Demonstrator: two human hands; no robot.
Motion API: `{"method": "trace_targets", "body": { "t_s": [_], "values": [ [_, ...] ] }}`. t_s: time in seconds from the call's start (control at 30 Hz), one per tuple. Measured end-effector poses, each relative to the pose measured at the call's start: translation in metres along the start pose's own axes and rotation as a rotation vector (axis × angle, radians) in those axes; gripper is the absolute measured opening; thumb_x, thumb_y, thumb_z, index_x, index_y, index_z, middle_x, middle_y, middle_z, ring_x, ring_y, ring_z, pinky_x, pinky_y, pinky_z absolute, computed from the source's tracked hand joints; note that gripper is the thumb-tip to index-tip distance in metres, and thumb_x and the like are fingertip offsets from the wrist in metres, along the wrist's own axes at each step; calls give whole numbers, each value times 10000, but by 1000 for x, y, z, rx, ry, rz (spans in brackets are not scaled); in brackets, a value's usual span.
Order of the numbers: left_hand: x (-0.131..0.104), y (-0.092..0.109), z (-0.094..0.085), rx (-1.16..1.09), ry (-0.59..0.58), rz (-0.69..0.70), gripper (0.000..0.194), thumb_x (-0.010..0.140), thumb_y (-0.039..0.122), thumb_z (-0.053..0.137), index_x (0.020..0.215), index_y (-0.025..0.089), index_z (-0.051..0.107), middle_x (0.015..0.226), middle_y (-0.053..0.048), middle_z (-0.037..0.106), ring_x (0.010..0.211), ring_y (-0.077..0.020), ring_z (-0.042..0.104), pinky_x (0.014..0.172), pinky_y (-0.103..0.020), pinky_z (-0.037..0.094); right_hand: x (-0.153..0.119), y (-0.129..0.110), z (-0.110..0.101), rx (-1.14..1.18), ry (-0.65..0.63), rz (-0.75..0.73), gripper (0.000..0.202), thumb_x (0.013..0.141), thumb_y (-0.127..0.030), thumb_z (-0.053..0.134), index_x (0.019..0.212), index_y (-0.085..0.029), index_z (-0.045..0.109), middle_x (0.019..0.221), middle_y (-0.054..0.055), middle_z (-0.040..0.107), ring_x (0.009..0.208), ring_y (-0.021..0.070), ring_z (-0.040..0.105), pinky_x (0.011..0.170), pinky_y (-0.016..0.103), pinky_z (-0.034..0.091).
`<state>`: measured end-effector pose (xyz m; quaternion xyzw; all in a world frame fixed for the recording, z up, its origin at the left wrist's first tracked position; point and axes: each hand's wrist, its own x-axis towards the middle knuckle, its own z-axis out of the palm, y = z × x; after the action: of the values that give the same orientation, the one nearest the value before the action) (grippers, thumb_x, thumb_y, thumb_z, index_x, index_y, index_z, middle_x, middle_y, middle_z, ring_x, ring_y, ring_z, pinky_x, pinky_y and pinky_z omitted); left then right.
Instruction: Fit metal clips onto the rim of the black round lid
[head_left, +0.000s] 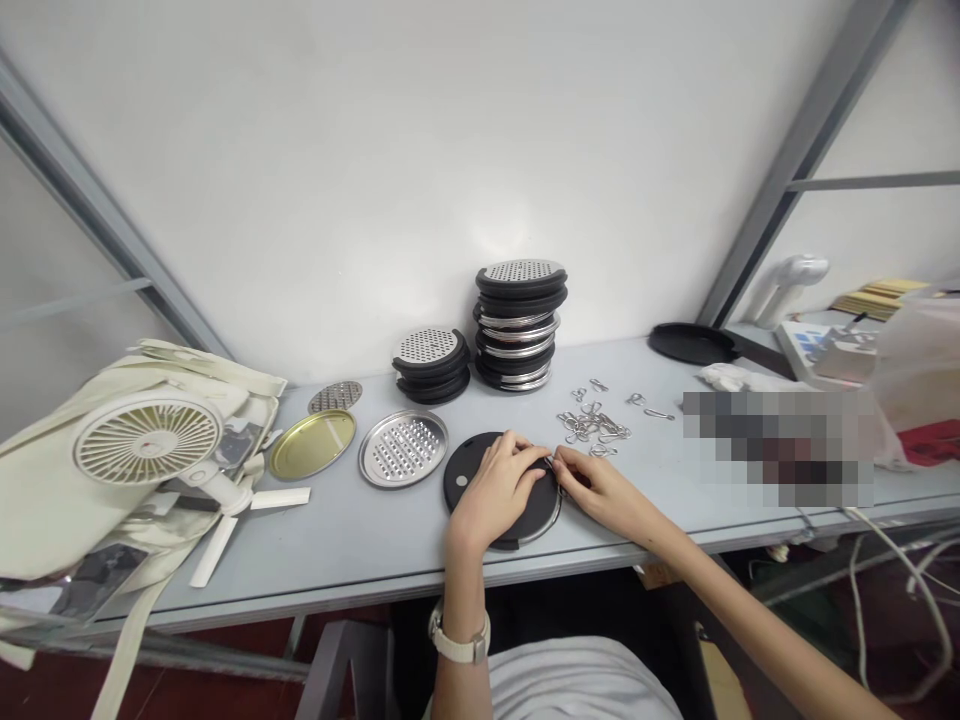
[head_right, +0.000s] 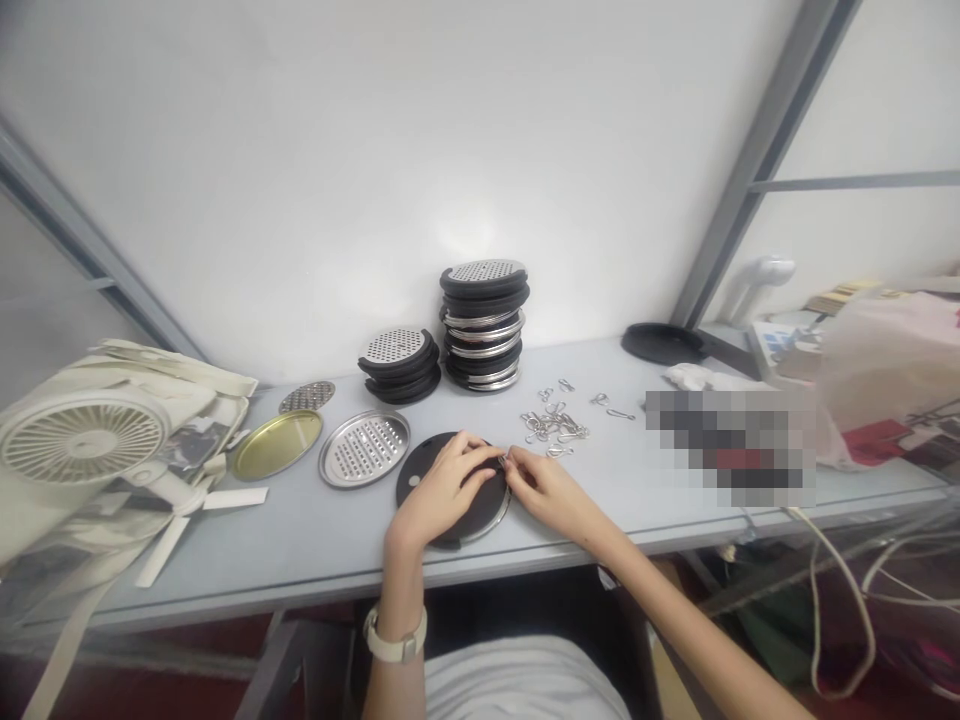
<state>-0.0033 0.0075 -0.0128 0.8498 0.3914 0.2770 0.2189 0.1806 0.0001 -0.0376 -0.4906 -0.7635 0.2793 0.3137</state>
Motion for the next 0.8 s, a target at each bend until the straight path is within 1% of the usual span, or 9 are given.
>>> {"method": "trace_targets", "body": {
  "t_s": [0.3, 0.6, 0.8],
  "values": [
    [0, 1, 0, 12, -2, 5, 293, 944, 244, 434, 1206, 251, 564, 1118, -62, 508, 1085, -205, 493, 1010, -376, 410, 0, 0, 0, -87, 7, -8, 252, 958, -313, 325, 725, -223, 357, 573, -64, 385, 513, 123, 406, 524, 249, 304],
    [-1, 0, 1, -15, 2, -26, 268, 939, 268, 452, 1180, 255, 570, 1117, -57, 508, 1088, -206, 498, 1019, -381, 402, -1, -1, -1, -140, 6, -20, 273, 966, -317, 315, 735, -214, 417, 581, -45, 452, 521, 129, 451, 542, 251, 323],
    [-1, 0, 1, -35, 20, -32, 232, 924, 294, 487, 1133, 254, 578, 1102, -53, 508, 1095, -207, 503, 1016, -384, 406, -1, -2, -2, -141, 11, -18, 320, 981, -349, 289, 723, -217, 425, 591, -30, 486, 532, 138, 470, 554, 257, 343]
  ]
}}
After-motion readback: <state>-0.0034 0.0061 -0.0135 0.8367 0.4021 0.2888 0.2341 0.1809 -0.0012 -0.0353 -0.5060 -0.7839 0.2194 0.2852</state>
